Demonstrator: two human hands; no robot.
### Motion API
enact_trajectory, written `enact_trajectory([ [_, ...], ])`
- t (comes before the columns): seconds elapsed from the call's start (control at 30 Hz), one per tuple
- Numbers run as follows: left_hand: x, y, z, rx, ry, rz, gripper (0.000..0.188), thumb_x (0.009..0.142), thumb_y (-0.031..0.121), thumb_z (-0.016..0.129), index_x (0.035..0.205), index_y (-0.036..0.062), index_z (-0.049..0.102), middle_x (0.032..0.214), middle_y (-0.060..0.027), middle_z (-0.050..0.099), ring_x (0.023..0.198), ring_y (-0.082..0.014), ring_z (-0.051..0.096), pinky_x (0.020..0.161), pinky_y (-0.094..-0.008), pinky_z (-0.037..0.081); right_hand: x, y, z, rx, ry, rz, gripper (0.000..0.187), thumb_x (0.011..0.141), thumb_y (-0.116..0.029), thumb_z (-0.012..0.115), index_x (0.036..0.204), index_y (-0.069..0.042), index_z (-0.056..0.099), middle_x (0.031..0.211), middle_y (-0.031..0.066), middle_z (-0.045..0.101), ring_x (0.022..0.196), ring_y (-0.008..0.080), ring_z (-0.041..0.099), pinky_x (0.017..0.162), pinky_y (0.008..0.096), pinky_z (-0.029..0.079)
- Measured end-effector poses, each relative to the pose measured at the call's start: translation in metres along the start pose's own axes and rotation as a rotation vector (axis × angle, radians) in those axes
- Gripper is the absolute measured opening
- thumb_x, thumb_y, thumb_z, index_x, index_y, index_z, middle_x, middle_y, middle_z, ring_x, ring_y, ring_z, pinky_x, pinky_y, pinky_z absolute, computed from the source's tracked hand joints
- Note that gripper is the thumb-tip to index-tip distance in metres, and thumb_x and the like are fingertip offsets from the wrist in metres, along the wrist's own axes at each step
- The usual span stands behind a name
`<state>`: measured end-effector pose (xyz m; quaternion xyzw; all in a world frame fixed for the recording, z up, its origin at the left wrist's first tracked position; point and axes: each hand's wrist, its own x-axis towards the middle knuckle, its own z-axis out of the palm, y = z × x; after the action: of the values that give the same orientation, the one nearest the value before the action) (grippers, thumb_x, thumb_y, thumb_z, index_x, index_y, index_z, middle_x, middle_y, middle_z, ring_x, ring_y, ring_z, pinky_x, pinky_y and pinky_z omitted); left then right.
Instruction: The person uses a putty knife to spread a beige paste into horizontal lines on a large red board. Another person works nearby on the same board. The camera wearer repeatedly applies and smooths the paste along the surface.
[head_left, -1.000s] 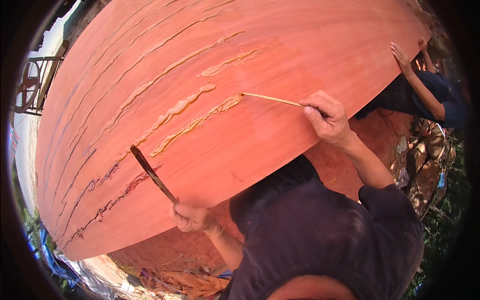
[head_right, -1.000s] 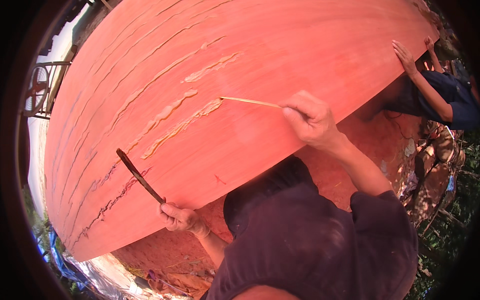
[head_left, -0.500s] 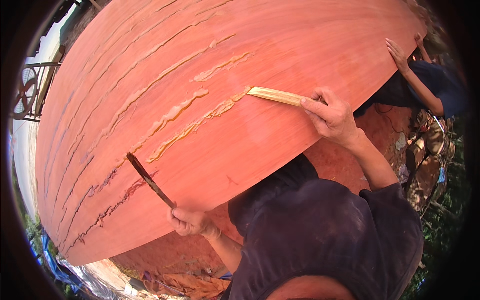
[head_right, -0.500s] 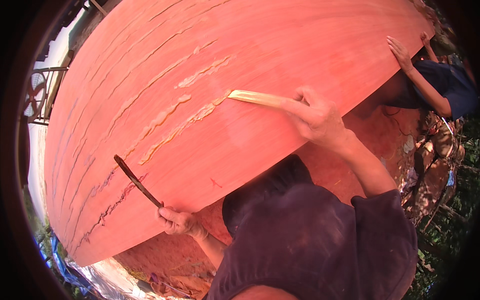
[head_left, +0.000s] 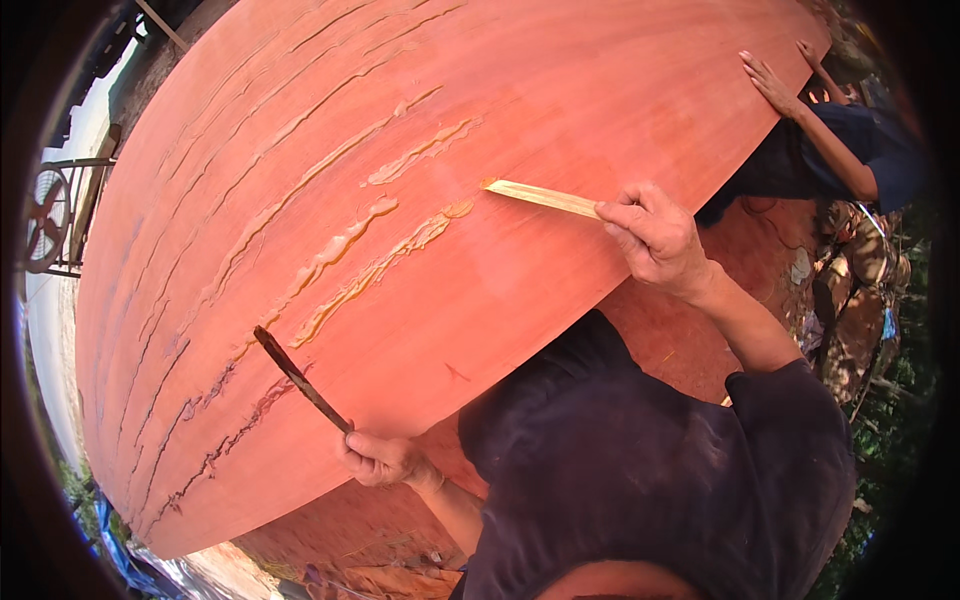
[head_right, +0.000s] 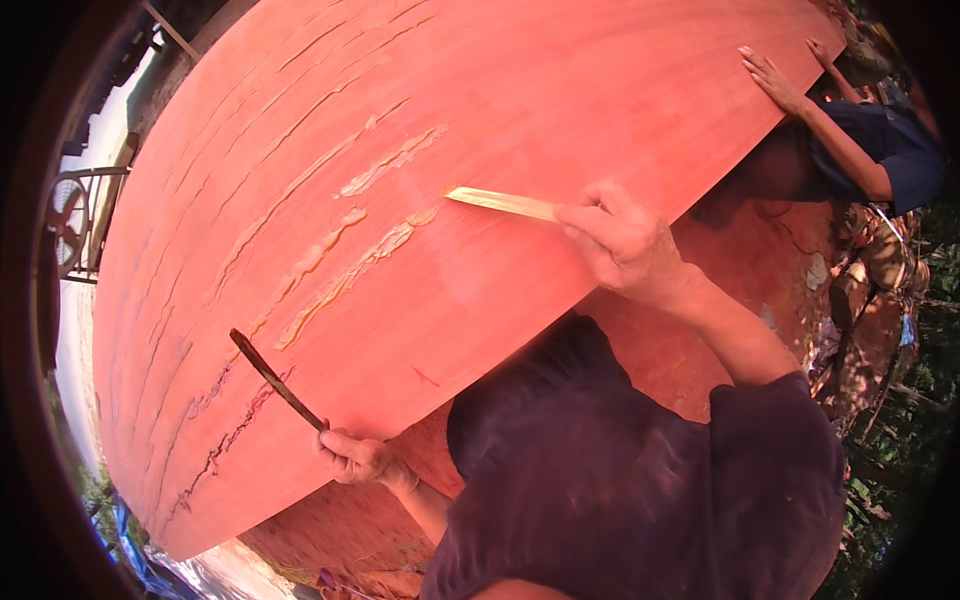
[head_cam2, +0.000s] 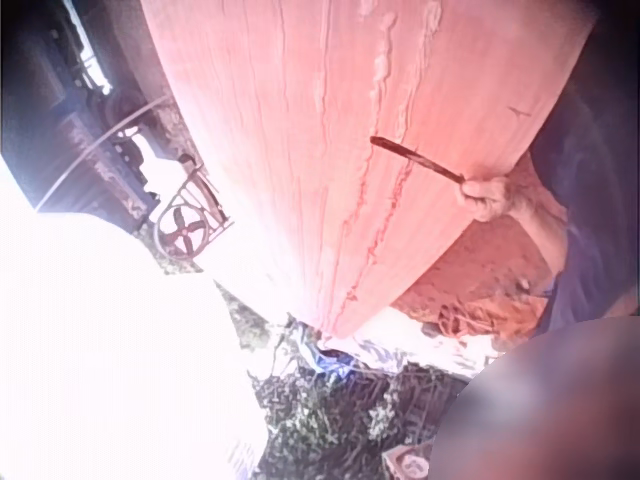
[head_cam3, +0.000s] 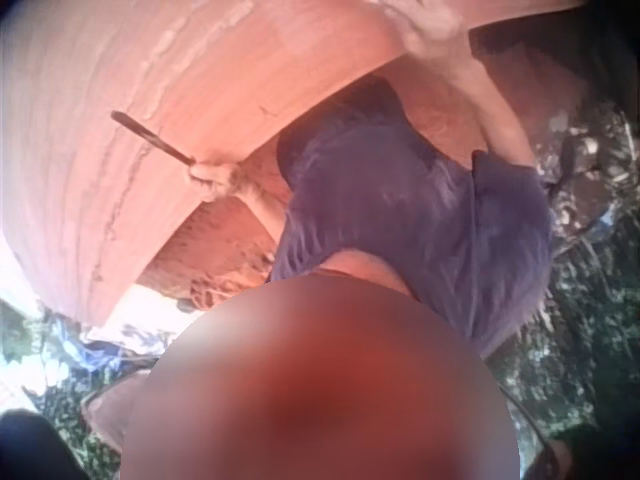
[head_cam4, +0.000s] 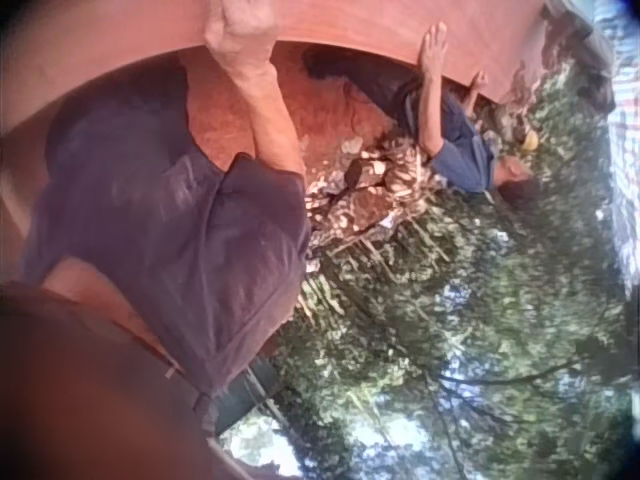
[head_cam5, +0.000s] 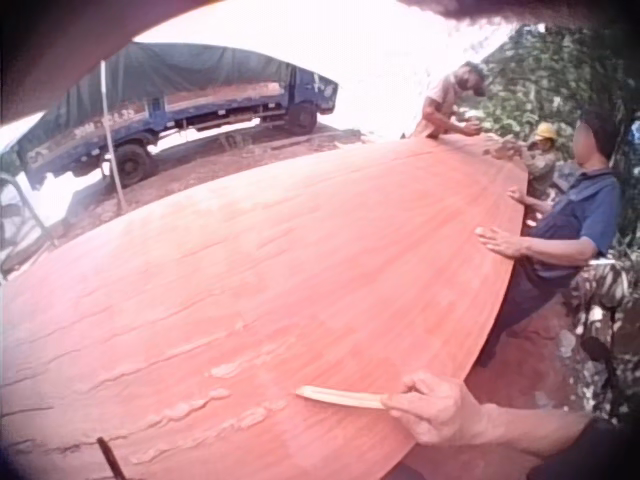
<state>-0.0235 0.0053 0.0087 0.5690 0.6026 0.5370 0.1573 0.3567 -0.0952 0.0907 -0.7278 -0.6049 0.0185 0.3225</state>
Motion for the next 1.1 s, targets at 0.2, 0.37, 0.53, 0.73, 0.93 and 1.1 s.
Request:
enact_trajectory([
  [0.2,0.0,-0.008,-0.003,0.074,0.019,0.043,0.028,0.107,0.017,0.049,0.107,-0.0069,0.064,0.065,0.0045,0.043,0.058,-0.006,0.035,0.051,-0.0218,0.028,-0.017,-0.038,0.043,0.236,0.035,0.071,0.021,0.089,0.0,0.069,0.11,-0.001,0.069,0.081,0.0109,0.059,0.063,0.0245,0.059,0.052,0.0341,0.046],
  [0.37,0.0,-0.005,-0.003,0.052,-0.001,0.038,0.03,0.107,0.017,0.049,0.108,-0.0079,0.064,0.064,0.0044,0.042,0.057,-0.0061,0.035,0.052,-0.0221,0.029,-0.027,-0.067,0.067,0.156,0.023,0.056,0.027,0.089,-0.001,0.071,0.116,-0.002,0.068,0.087,0.0102,0.062,0.065,0.0219,0.061,0.052,0.0314,0.049],
  [0.53,-0.001,0.003,-0.005,0.046,-0.048,-0.1,0.03,0.106,0.016,0.045,0.107,-0.0088,0.063,0.075,-0.0017,0.054,0.064,-0.0112,0.045,0.06,-0.0259,0.042,-0.028,-0.066,0.068,0.049,0.038,0.093,0.031,0.086,-0.002,0.074,0.117,-0.005,0.07,0.088,0.0097,0.06,0.065,0.0221,0.062,0.051,0.0314,0.049],
  [0.73,-0.001,0.003,-0.003,0.054,-0.028,-0.042,0.031,0.107,0.016,0.045,0.107,-0.0087,0.062,0.069,0.0022,0.047,0.06,-0.0087,0.039,0.056,-0.0242,0.036,-0.03,-0.052,0.063,-0.003,0.108,0.137,0.026,0.088,-0.003,0.073,0.114,-0.003,0.071,0.088,0.0106,0.061,0.064,0.0223,0.06,0.052,0.0318,0.048],
  [0.93,0.0,0.006,-0.004,0.082,-0.034,-0.046,0.031,0.107,0.017,0.045,0.108,-0.009,0.063,0.066,0.0034,0.044,0.059,-0.0079,0.037,0.055,-0.0242,0.034,-0.023,-0.042,0.049,0.196,0.072,0.367,0.017,0.094,-0.004,0.068,0.111,0.0,0.071,0.081,0.0124,0.063,0.065,0.0195,0.06,0.057,0.0289,0.047],
  [1.1,0.0,0.01,0.0,0.038,-0.013,-0.048,0.03,0.107,0.018,0.048,0.105,-0.0079,0.064,0.063,0.0044,0.04,0.056,-0.0073,0.033,0.05,-0.0242,0.027,-0.013,-0.022,0.031,0.464,-0.078,0.737,0.019,0.098,-0.01,0.06,0.104,0.004,0.072,0.076,0.0,0.062,0.072,0.0067,0.052,0.063,0.0282,0.044],
])
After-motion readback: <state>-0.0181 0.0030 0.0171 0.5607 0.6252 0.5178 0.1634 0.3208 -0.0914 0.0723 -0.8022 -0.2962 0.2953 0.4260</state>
